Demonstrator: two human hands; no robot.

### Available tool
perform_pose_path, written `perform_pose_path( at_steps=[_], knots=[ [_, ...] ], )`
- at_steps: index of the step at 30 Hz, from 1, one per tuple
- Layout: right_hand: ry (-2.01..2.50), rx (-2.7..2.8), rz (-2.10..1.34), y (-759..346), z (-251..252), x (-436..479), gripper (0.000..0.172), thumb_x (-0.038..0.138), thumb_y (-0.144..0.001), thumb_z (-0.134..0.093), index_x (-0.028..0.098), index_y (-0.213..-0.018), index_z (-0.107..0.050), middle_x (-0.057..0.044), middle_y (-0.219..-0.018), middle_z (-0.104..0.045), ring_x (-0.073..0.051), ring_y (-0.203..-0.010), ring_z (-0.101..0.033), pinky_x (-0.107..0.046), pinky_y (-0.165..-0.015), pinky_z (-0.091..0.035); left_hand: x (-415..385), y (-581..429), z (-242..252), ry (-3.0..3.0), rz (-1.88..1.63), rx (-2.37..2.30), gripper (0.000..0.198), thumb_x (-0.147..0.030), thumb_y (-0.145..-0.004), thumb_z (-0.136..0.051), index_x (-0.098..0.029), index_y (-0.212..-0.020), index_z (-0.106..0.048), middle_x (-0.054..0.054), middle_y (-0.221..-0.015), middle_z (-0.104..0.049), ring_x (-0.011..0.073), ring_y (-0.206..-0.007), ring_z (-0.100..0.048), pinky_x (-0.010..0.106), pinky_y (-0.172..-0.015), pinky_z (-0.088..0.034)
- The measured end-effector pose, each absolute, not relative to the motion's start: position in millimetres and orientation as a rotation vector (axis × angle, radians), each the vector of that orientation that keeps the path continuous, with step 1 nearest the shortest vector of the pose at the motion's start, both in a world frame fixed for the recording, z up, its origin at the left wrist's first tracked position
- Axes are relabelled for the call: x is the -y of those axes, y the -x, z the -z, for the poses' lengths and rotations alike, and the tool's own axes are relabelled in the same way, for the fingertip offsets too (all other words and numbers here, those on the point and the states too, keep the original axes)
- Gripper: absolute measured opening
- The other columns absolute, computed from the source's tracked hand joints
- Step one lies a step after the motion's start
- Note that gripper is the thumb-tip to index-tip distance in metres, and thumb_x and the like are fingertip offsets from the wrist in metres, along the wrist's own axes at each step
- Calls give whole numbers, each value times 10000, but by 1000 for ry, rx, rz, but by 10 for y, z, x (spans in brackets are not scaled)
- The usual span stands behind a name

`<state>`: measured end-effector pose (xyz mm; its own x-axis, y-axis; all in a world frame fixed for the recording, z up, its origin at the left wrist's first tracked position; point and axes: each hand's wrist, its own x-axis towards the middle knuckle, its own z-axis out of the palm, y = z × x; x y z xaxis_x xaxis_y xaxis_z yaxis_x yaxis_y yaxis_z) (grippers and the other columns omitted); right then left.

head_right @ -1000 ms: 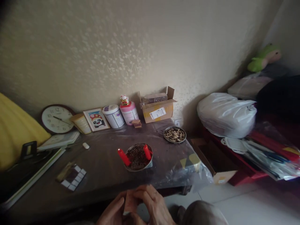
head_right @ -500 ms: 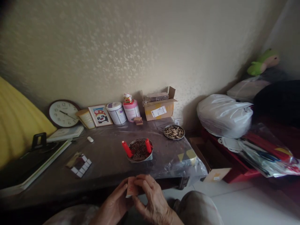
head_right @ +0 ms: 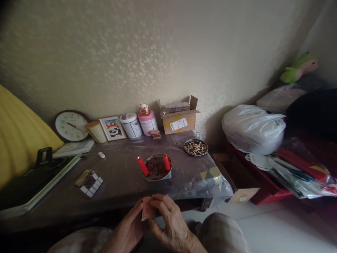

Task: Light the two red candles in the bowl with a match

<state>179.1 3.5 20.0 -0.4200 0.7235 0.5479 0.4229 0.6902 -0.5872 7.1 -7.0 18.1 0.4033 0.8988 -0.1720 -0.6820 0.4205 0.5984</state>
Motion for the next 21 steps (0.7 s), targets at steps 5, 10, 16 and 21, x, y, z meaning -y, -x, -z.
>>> perform_pose_path(
  at_steps=[5,10,16,21],
  knots=[
    [887,2073,-441,-1789,-175,-37,428,121,-783,-585,199,-1202,-535,-111,-1235,-621,-218,-1128,-610,-362,-977,-513,75,-70,-180,-499,-1040,-519,302,-269,-955,-445,-194,-1132,-678,86,-1226,-683,220,-1154,-577,365,-974,-428],
    [884,2074,-430,-1792,-141,-47,452,152,-794,-595,229,-1232,-513,-86,-1264,-610,-207,-1139,-607,-356,-993,-507,73,-76,-184,-492,-1034,-530,304,-292,-948,-457,-204,-1130,-683,83,-1216,-689,220,-1144,-583,349,-941,-439],
    [889,2079,-450,-1801,-127,-45,475,113,-780,-582,226,-1235,-504,-100,-1284,-598,-222,-1167,-592,-379,-996,-508,63,-80,-182,-539,-1022,-538,327,-331,-942,-460,-215,-1169,-665,96,-1247,-660,257,-1211,-534,394,-981,-411],
    [887,2074,-444,-1788,-132,-39,462,107,-797,-565,212,-1242,-503,-109,-1307,-585,-216,-1194,-578,-372,-1023,-489,79,-90,-142,-494,-1031,-539,322,-328,-932,-492,-222,-1188,-656,82,-1272,-655,243,-1213,-533,376,-977,-416]
  ],
)
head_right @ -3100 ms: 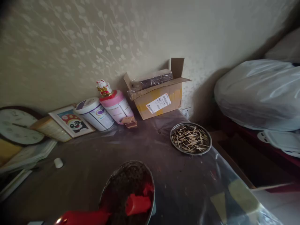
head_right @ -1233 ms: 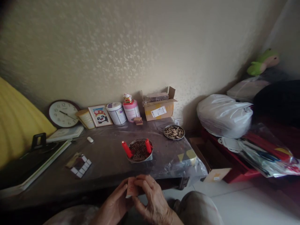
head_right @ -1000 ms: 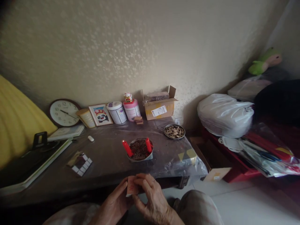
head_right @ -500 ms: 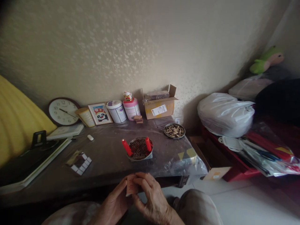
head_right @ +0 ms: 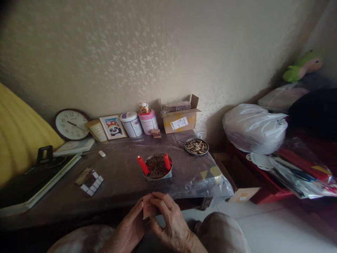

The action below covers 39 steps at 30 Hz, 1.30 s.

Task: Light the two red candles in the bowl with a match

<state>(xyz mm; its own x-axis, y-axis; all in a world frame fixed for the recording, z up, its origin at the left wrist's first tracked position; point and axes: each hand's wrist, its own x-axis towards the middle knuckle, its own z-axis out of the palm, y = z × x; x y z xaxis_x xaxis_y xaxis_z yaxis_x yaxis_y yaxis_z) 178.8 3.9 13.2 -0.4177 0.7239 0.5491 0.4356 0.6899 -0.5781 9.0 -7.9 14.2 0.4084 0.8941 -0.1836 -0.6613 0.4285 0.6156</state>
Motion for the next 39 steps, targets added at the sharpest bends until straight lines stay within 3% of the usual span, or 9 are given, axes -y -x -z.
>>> perform_pose_path(
  at_steps=[13,23,39],
  knots=[
    [871,2054,-420,-1773,-98,-44,485,114,-819,-537,214,-1289,-476,-116,-1336,-562,-229,-1220,-564,-409,-1045,-475,56,-113,-132,-483,-1066,-526,344,-312,-940,-482,-201,-1230,-630,97,-1342,-618,251,-1257,-499,398,-1024,-390],
    [891,1999,-426,-1711,-79,-46,443,122,-862,-538,209,-1291,-475,-135,-1337,-552,-234,-1227,-557,-409,-1022,-500,66,-107,-141,-432,-1055,-491,355,-316,-957,-457,-212,-1260,-611,67,-1338,-638,214,-1237,-542,346,-1022,-394],
    [867,1898,-446,-1645,-80,-80,429,94,-880,-509,221,-1290,-516,-116,-1336,-549,-218,-1211,-567,-361,-1005,-513,57,-128,-159,-356,-1132,-492,326,-276,-931,-534,-217,-1240,-617,65,-1236,-684,191,-1093,-602,352,-933,-463]
  ],
)
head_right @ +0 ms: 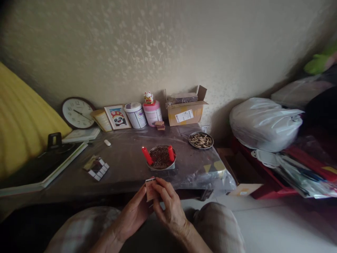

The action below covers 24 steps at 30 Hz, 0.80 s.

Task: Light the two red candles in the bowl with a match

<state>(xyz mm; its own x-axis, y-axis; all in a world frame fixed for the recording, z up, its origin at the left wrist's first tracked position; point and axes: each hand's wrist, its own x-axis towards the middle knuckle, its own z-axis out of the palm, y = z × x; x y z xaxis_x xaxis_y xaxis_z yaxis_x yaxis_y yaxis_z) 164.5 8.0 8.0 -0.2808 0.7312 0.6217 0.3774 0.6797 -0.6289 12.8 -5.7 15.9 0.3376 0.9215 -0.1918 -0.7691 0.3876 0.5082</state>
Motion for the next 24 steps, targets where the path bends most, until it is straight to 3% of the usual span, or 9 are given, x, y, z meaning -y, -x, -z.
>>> perform_pose_path(
  at_steps=[8,14,19,24],
  knots=[
    [889,1824,-495,-1600,-107,-99,358,56,-827,-518,222,-1140,-572,-90,-1150,-601,-195,-1039,-624,-327,-897,-553,55,-148,-193,-381,-1125,-456,293,-230,-955,-482,-218,-1202,-638,59,-1191,-699,177,-1048,-617,345,-904,-480],
    [863,1925,-668,-1687,-255,-135,383,128,-814,-618,225,-1182,-574,-96,-1221,-567,-216,-1115,-589,-334,-939,-517,55,-114,-251,-336,-1154,-481,297,-217,-928,-524,-228,-1207,-626,66,-1192,-694,189,-1058,-622,344,-889,-476],
    [872,1865,-773,-1806,-258,-227,144,238,-915,-577,225,-1043,-643,-77,-1115,-624,-185,-1031,-633,-294,-897,-520,42,-108,-229,-302,-1096,-587,251,-257,-919,-527,-210,-1143,-630,58,-999,-730,163,-858,-661,312,-729,-491],
    [896,1925,-685,-1858,-112,-309,156,214,-953,-514,212,-938,-669,-65,-968,-648,-162,-886,-656,-251,-792,-523,70,-142,-195,-379,-981,-659,274,-285,-886,-532,-191,-1127,-621,66,-855,-719,156,-709,-650,272,-601,-440]
  ],
)
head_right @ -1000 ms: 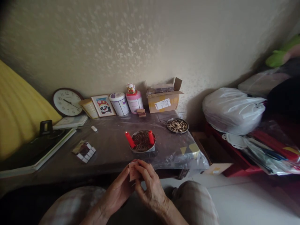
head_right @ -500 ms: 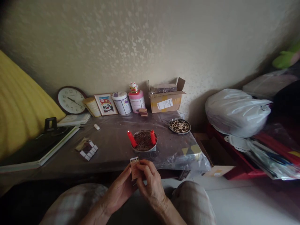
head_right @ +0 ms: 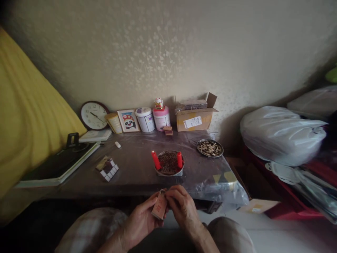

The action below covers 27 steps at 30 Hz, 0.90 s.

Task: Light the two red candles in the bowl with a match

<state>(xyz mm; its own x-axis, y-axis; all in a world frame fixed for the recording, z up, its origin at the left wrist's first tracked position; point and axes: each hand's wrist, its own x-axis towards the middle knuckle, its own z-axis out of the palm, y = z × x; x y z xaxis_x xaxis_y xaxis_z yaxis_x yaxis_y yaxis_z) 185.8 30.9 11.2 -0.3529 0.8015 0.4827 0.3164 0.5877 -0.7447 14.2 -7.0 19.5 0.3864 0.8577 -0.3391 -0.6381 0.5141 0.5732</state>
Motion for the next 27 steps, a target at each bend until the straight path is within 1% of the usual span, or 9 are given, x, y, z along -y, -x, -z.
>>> perform_pose_path(
  at_steps=[3,7,12,18,23,27],
  knots=[
    [897,1994,-721,-1890,-71,-312,182,218,-967,-492,210,-912,-665,-52,-907,-655,-151,-823,-655,-233,-742,-514,76,-147,-156,-426,-953,-683,296,-303,-874,-525,-164,-1114,-630,72,-843,-709,141,-656,-637,255,-572,-416],
    [896,2079,-747,-1945,-57,-298,153,244,-963,-517,218,-922,-662,-45,-918,-663,-150,-820,-657,-230,-735,-508,72,-134,-105,-467,-944,-681,301,-306,-856,-528,-139,-1077,-644,84,-797,-700,149,-626,-633,247,-528,-384],
    [919,2140,-704,-1973,-60,-291,163,268,-969,-508,218,-907,-650,-33,-890,-662,-154,-813,-651,-241,-729,-502,72,-127,-100,-504,-911,-688,315,-313,-859,-515,-126,-1079,-643,99,-789,-701,158,-620,-633,252,-526,-384],
    [910,2146,-602,-1962,-33,-293,215,316,-977,-483,208,-845,-612,-26,-823,-648,-152,-731,-639,-242,-657,-497,73,-120,-119,-514,-895,-716,297,-304,-847,-521,-132,-1056,-644,96,-778,-702,156,-605,-634,251,-520,-381],
    [891,2168,-595,-1962,-63,-281,178,273,-973,-491,221,-837,-592,-19,-820,-651,-158,-729,-640,-248,-657,-503,71,-115,-110,-514,-880,-735,308,-314,-853,-505,-133,-1061,-641,95,-768,-707,153,-596,-634,247,-513,-378],
    [866,2196,-576,-1947,-102,-279,194,242,-984,-461,219,-831,-578,-22,-812,-643,-163,-735,-635,-252,-662,-501,71,-119,-108,-519,-869,-747,303,-312,-856,-487,-148,-1063,-635,89,-773,-709,151,-590,-634,246,-508,-378]
  ],
)
